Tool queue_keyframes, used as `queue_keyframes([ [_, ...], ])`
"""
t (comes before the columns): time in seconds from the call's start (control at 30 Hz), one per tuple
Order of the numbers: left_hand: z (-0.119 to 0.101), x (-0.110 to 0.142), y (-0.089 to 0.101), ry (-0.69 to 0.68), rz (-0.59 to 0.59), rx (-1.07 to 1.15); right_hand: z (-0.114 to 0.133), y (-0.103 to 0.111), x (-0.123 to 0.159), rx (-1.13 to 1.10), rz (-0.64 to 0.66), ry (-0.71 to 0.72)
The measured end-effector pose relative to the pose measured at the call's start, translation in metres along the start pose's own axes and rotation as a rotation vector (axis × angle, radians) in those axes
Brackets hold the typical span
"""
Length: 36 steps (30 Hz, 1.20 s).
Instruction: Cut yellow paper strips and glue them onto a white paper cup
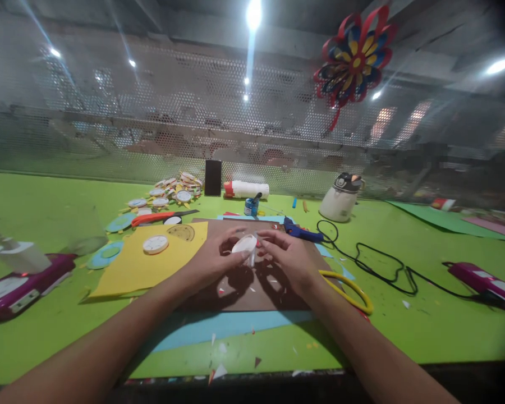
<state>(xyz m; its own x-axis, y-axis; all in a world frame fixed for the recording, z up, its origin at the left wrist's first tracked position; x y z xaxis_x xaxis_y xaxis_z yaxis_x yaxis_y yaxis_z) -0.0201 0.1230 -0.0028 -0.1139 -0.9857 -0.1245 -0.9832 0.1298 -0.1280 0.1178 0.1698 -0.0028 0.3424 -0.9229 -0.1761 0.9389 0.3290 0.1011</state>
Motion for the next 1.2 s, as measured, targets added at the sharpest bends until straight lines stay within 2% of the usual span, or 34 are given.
queue_keyframes([
  [0.1,0.003,0.001,-0.002,0.044,0.019,0.064,0.008,0.002,0.001,0.006,0.022,0.052],
  [0.23,0.002,0.002,-0.014,0.066,0.169,0.349,0.021,-0.004,0.006,0.09,0.109,0.137],
  [0.33,0.002,0.001,-0.018,0.061,0.222,0.44,0.026,-0.012,0.011,0.199,0.159,0.199],
  [0.5,0.008,0.0,-0.019,0.103,0.229,0.466,0.026,-0.02,0.014,0.334,0.133,0.236],
  [0.7,0.009,0.001,-0.019,0.145,0.236,0.588,0.028,-0.022,0.016,0.387,0.124,0.277],
  [0.93,0.013,0.004,-0.024,0.206,0.279,0.7,0.03,-0.031,0.024,0.512,0.135,0.417],
  [1.2,0.012,0.005,-0.029,0.223,0.303,0.723,0.036,-0.032,0.032,0.609,0.065,0.499],
])
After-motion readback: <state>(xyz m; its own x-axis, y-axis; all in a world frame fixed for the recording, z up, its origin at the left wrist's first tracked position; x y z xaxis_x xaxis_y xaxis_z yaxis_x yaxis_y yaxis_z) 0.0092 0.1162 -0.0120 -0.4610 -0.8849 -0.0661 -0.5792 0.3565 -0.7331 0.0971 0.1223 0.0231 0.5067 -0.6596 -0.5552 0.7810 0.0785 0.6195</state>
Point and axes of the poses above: each hand's wrist, its own x-axis away from the middle knuckle, its own y-axis out of the back of the hand, z = x × y, the point moved 8 cm from there along -x, towards the middle knuckle, and after that the axes turned 5 degrees about x, right-handed, at the moved point
